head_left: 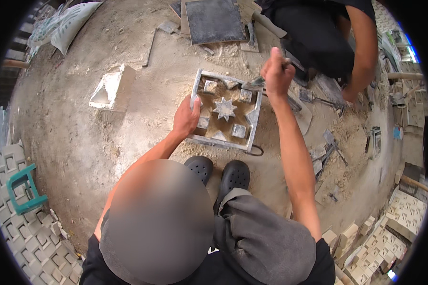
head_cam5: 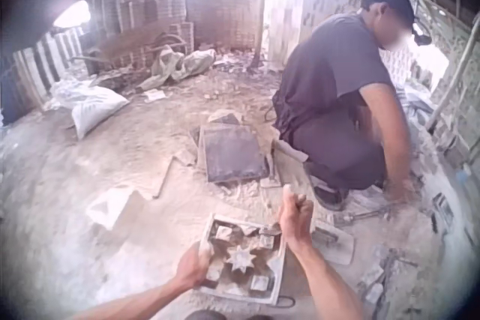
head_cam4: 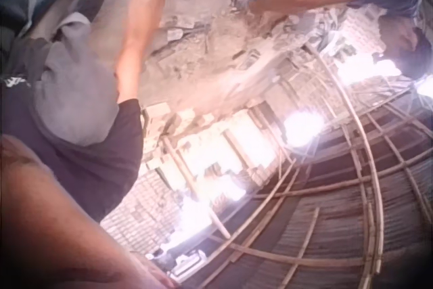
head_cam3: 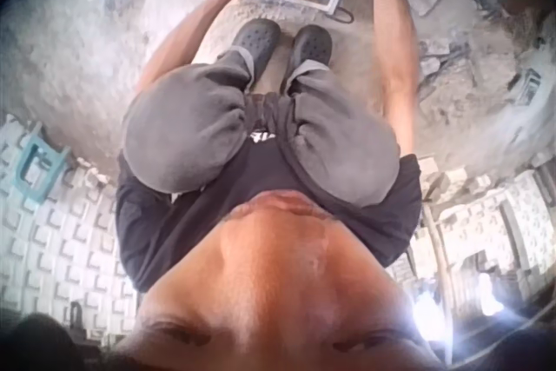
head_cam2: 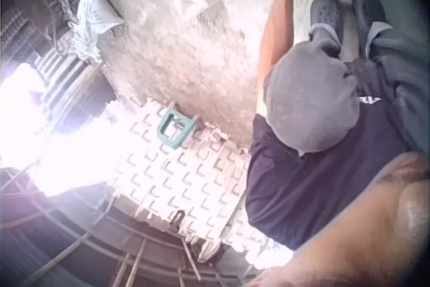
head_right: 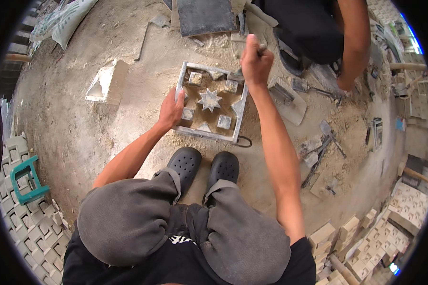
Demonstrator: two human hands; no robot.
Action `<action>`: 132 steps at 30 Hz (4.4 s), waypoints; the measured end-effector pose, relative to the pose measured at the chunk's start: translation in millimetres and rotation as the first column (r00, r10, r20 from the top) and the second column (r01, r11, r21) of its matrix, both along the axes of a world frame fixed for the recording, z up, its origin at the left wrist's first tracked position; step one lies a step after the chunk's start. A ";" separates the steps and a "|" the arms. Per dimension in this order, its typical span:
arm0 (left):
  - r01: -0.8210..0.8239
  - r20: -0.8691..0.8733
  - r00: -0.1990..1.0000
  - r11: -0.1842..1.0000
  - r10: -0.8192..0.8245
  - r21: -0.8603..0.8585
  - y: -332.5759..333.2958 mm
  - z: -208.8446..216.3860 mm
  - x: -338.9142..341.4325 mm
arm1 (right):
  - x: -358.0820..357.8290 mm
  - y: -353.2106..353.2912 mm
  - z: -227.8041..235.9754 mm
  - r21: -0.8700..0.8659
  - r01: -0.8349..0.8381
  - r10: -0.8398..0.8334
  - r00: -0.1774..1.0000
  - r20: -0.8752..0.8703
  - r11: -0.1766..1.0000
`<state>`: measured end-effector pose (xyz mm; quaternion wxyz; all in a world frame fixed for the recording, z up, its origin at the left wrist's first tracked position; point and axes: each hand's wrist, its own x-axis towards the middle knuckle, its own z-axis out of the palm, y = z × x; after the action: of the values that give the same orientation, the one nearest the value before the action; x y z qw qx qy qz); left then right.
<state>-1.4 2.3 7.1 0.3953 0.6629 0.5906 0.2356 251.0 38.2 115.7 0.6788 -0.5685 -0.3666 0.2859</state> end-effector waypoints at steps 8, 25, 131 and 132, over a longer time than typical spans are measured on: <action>0.008 -0.004 1.000 1.000 -0.008 -0.011 3.0 7.2 8.1 | 5.3 -12.5 -31.2 -0.027 -0.023 0.023 1.000 0.006 0.999; 0.030 0.012 0.999 1.000 -0.030 -0.009 1.4 -1.3 3.3 | -11.6 -21.8 -14.1 -0.056 -0.078 0.090 0.956 0.280 0.995; -0.008 -0.010 1.000 0.999 0.008 -0.036 0.8 0.0 -2.1 | 10.9 -34.3 -21.6 0.053 -0.141 0.145 0.986 -0.081 0.989; -0.003 -0.009 1.000 0.999 0.003 -0.042 2.8 1.1 0.3 | 3.8 -32.8 -28.6 0.012 -0.122 0.122 0.990 -0.063 0.992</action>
<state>-1.1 5.2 8.2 0.4063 0.6545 0.5981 0.2209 254.8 5.4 87.1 0.6738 -0.5327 -0.3800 0.3432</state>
